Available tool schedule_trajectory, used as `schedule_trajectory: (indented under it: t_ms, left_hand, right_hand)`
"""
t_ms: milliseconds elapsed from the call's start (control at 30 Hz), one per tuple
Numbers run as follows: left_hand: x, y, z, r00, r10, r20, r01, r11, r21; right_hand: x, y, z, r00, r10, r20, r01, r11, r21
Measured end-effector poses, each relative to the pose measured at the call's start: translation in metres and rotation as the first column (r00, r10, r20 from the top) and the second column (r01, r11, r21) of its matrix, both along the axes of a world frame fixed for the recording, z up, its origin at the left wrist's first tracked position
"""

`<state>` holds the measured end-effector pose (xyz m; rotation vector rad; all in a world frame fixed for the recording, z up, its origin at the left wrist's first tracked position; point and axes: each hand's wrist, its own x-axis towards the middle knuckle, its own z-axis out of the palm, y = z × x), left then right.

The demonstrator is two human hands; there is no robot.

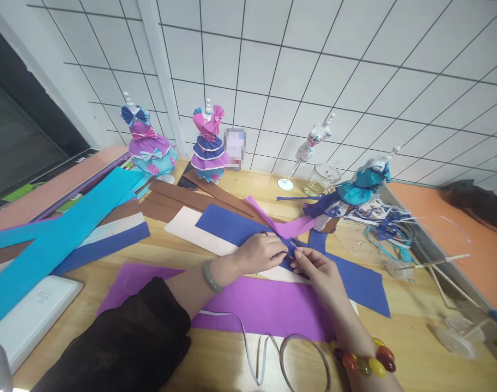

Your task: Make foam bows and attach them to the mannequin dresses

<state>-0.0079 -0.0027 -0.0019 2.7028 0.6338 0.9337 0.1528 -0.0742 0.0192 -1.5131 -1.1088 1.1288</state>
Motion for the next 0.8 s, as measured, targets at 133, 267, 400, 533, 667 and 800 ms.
schedule_trajectory:
  t_ms: [133, 267, 400, 533, 667, 800]
  left_hand:
    - [-0.0002, -0.0005, 0.0021, 1.000, -0.022, -0.008, 0.022, 0.999, 0.031]
    - [-0.0003, -0.0006, 0.0024, 1.000, -0.001, 0.008, 0.000, 0.999, 0.046]
    - [-0.0004, -0.0004, 0.0013, 1.000, 0.003, -0.002, -0.003, 0.999, 0.051]
    - [-0.0003, -0.0004, 0.0010, 1.000, -0.005, -0.002, 0.005, 0.999, 0.045]
    - [-0.0005, 0.0002, 0.0010, 0.999, 0.028, 0.021, -0.028, 1.000, -0.013]
    - [-0.0005, 0.0003, 0.0009, 0.998, 0.044, 0.036, -0.043, 0.999, -0.026]
  right_hand:
    - [-0.0014, 0.0002, 0.0011, 1.000, -0.006, -0.011, 0.006, 1.000, -0.003]
    - [-0.0017, 0.0005, 0.0000, 1.000, -0.012, -0.017, 0.012, 1.000, 0.007]
    - [-0.0021, 0.0008, -0.0020, 1.000, -0.017, -0.005, 0.018, 0.999, 0.035]
    - [-0.0024, 0.0011, -0.0033, 1.000, -0.028, 0.009, 0.028, 0.998, 0.063]
    - [-0.0018, 0.0016, -0.0045, 0.999, -0.031, -0.016, 0.032, 0.997, 0.075]
    - [-0.0027, 0.0014, -0.0050, 0.999, -0.022, -0.031, 0.025, 0.997, 0.079]
